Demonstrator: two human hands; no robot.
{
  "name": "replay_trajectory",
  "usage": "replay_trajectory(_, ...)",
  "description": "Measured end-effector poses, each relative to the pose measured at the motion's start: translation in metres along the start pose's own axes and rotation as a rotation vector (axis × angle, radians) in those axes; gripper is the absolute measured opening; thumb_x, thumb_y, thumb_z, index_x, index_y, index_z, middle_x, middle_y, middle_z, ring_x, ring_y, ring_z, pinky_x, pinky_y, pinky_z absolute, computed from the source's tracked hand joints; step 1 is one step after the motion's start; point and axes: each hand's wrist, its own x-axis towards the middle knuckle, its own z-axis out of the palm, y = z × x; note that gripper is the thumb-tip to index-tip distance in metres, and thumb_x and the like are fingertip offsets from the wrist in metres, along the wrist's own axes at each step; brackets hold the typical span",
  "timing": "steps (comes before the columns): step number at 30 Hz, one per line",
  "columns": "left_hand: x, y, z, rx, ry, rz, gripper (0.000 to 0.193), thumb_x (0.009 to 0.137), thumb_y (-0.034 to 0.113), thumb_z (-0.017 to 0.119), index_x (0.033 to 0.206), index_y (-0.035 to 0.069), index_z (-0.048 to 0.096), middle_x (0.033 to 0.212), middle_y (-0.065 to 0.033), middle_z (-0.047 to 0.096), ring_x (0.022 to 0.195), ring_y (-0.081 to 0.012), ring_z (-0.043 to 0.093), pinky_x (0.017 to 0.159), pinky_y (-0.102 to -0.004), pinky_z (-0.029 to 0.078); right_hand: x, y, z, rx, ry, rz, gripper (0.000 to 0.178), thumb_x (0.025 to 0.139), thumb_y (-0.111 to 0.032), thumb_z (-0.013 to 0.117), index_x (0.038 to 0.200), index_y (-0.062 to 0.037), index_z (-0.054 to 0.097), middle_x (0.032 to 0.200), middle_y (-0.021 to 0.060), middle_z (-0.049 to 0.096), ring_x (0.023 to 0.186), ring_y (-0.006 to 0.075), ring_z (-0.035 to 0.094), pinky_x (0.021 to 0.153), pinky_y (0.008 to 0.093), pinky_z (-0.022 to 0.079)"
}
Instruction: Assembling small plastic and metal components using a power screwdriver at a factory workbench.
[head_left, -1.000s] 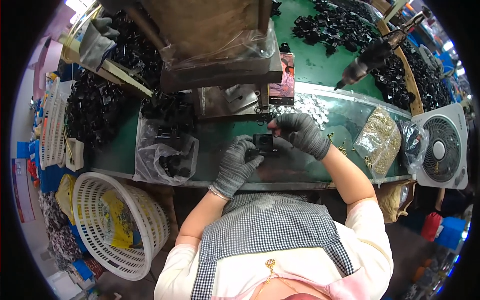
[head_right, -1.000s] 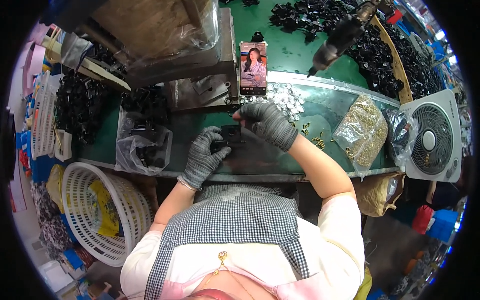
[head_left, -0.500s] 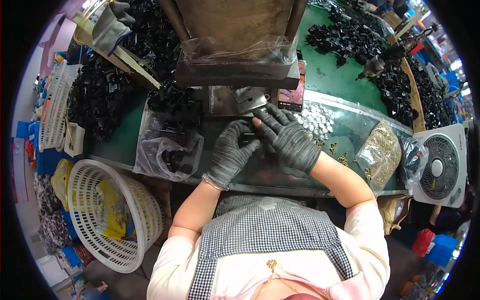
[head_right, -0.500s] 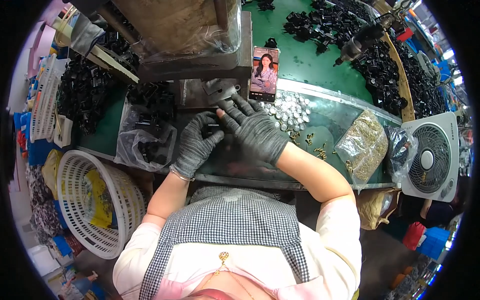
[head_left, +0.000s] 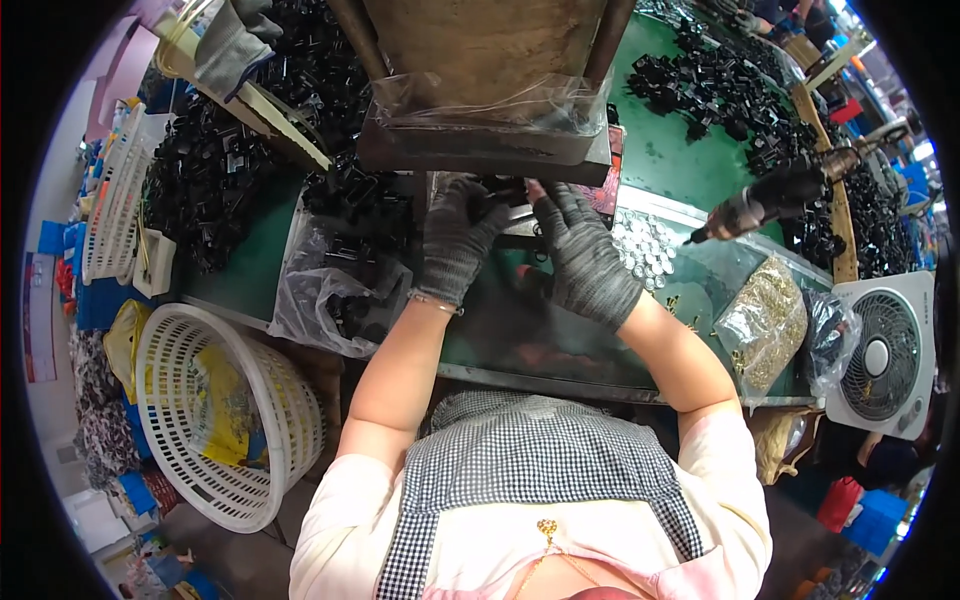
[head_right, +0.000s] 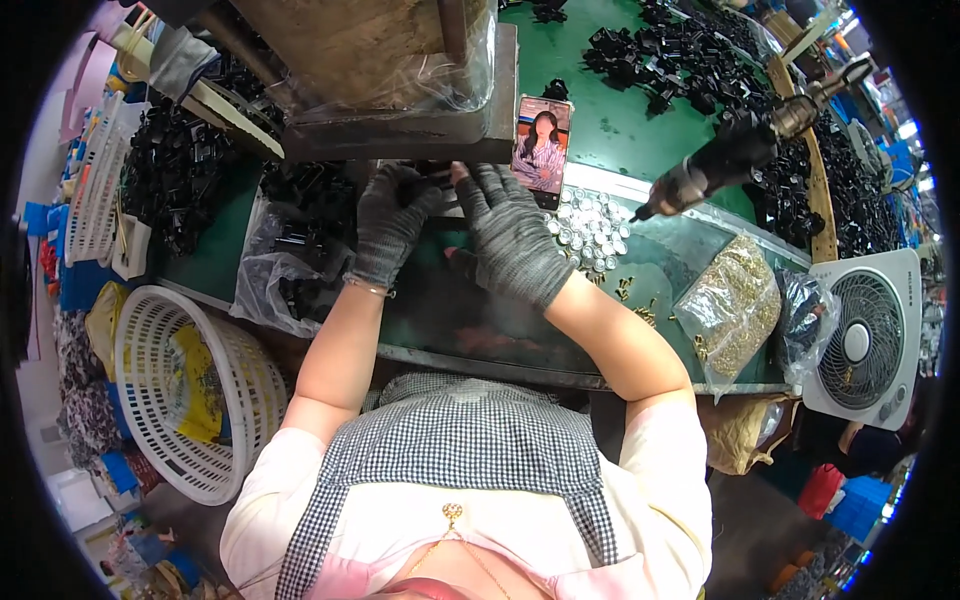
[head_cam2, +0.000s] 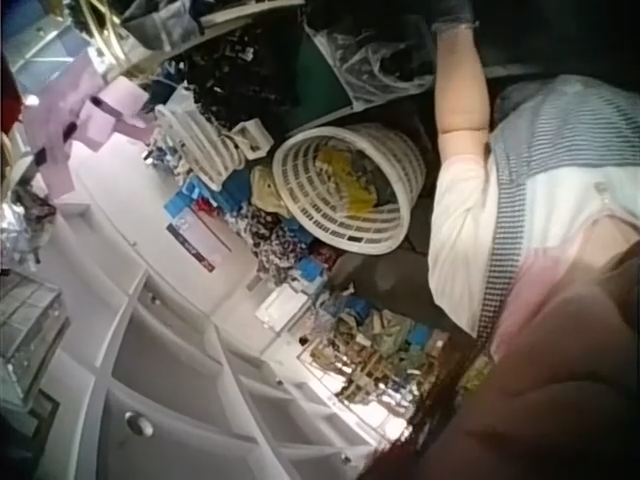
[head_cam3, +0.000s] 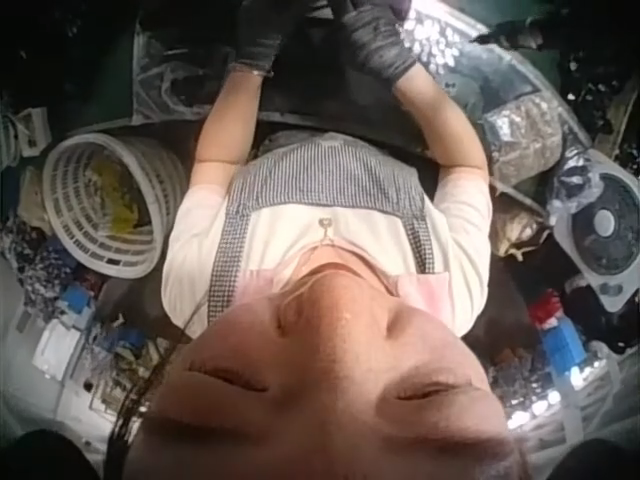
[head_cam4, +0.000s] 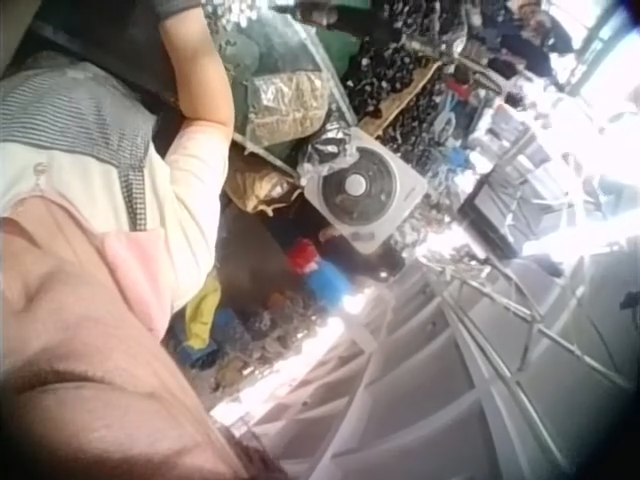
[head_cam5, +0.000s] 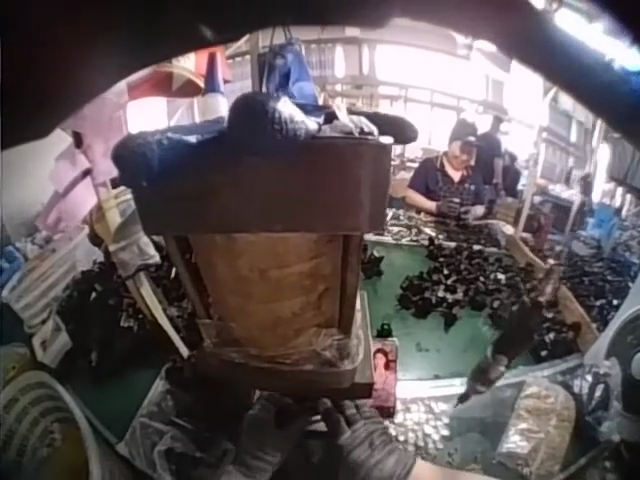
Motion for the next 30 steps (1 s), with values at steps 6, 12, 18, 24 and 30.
replay_trajectory(6, 0.014, -0.012, 0.003, 0.194, 0.094, 0.117, 0.033, 0.074, 0.016, 0.078, 0.099, 0.001, 0.063, 0.09, -0.0134, 0.068, 0.084, -0.0254, 0.065, 0.078, -0.0347, 0.051, -0.022, 0.005, -0.015, 0.079, 0.059, -0.032, 0.084, 0.065, -0.016, 0.077, 0.139, -0.0038, 0.037, 0.141, 0.0239, 0.037, 0.126, 0.0442, 0.04, 0.105, 0.0481, 0.036)
replay_trajectory(12, 0.014, -0.006, 0.004, 0.201, 0.067, 0.078, 0.031, 0.075, 0.017, 0.078, 0.097, 0.0, 0.063, 0.093, -0.0159, 0.067, 0.086, -0.0281, 0.064, 0.081, -0.0356, 0.049, -0.072, 0.021, -0.021, 0.219, 0.035, -0.056, 0.062, 0.068, -0.009, 0.075, 0.124, -0.0082, 0.051, 0.132, 0.0191, 0.049, 0.116, 0.0398, 0.051, 0.095, 0.0446, 0.046)
replay_trajectory(18, 0.012, 0.004, 0.007, 0.314, 0.106, 0.065, 0.028, 0.077, 0.015, 0.076, 0.097, 0.0, 0.064, 0.093, -0.0156, 0.067, 0.086, -0.0273, 0.064, 0.08, -0.0352, 0.049, -0.128, 0.052, -0.04, 0.224, 0.155, 0.226, 0.041, 0.071, -0.004, 0.07, 0.111, -0.0051, 0.058, 0.117, 0.0168, 0.059, 0.105, 0.0375, 0.058, 0.089, 0.041, 0.048)
replay_trajectory(24, -0.001, 0.015, 0.0, 0.092, -0.147, -0.017, 0.022, 0.078, 0.012, 0.073, 0.094, 0.002, 0.062, 0.091, -0.0137, 0.065, 0.087, -0.0274, 0.063, 0.08, -0.037, 0.048, -0.16, 0.079, -0.035, 0.065, 0.148, 0.341, 0.03, 0.071, 0.006, 0.061, 0.099, -0.0062, 0.064, 0.096, 0.0154, 0.064, 0.09, 0.0355, 0.062, 0.079, 0.0381, 0.051)
replay_trajectory(30, -0.074, 0.084, 0.048, 0.688, -0.696, 0.577, 0.029, 0.077, 0.015, 0.065, 0.105, 0.012, 0.061, 0.103, -0.0086, 0.062, 0.096, -0.0282, 0.06, 0.086, -0.0386, 0.048, -0.135, 0.059, -0.015, -0.078, -0.246, 0.484, 0.029, 0.071, 0.0, 0.06, 0.099, -0.007, 0.065, 0.1, 0.0167, 0.063, 0.095, 0.0361, 0.06, 0.083, 0.0442, 0.05)
